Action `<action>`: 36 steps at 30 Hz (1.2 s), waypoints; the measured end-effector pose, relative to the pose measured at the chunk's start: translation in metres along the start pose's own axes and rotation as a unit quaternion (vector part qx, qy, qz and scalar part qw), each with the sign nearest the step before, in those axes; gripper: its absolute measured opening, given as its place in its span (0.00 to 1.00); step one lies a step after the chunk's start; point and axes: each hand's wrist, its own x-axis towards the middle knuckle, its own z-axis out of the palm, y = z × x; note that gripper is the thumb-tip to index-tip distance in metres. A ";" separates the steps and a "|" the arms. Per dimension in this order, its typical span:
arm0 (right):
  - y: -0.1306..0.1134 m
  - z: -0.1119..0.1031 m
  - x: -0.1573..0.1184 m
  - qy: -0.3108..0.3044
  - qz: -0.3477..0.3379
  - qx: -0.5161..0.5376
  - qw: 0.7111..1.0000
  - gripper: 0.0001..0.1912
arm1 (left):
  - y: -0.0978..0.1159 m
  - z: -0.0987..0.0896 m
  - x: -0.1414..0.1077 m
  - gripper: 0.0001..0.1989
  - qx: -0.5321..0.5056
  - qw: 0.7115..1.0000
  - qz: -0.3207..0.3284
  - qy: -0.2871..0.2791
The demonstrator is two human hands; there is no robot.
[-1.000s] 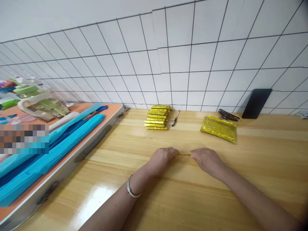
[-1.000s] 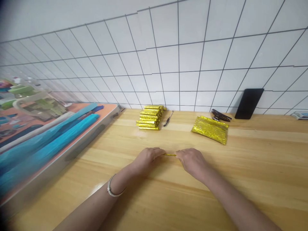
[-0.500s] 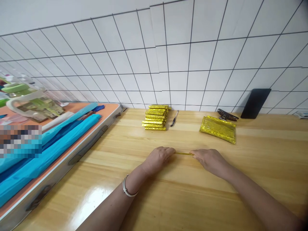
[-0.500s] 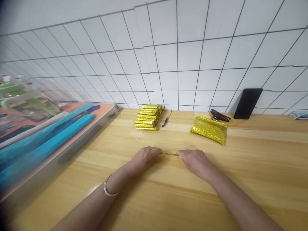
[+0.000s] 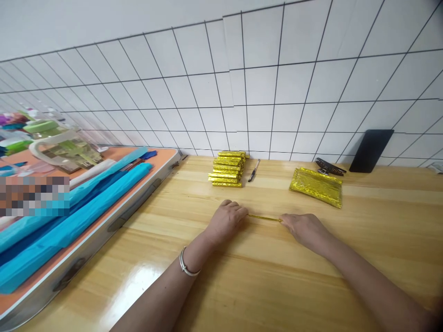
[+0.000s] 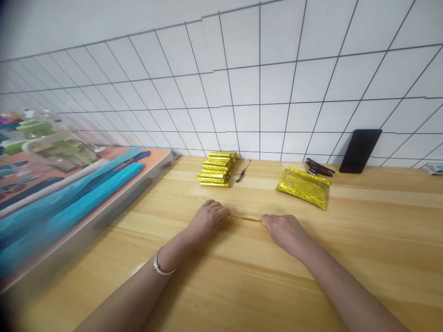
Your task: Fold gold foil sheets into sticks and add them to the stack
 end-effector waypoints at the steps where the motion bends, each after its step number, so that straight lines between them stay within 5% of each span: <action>1: -0.001 0.003 0.000 0.002 -0.001 -0.009 1.000 0.11 | 0.004 -0.001 0.001 0.08 0.011 1.000 0.004 0.008; 6: -0.018 0.011 0.004 0.015 -0.015 -0.043 0.999 0.10 | 0.039 -0.008 0.007 0.04 0.050 0.996 0.009 0.068; 11: -0.032 0.009 0.004 0.027 -0.049 -0.028 0.998 0.09 | 0.061 -0.008 0.011 0.07 0.015 0.998 0.060 0.006; 22: 0.004 0.000 -0.001 0.026 -0.037 0.056 0.997 0.13 | 0.008 -0.020 -0.002 0.08 -0.035 0.998 0.036 -0.028; 26: 0.015 0.001 -0.002 0.029 -0.032 0.084 0.995 0.13 | 0.004 -0.015 -0.004 0.06 -0.080 0.992 0.055 -0.079; 36: 0.015 -0.007 -0.002 0.034 0.002 0.065 0.997 0.15 | 0.003 -0.007 -0.006 0.07 -0.094 0.994 -0.035 -0.052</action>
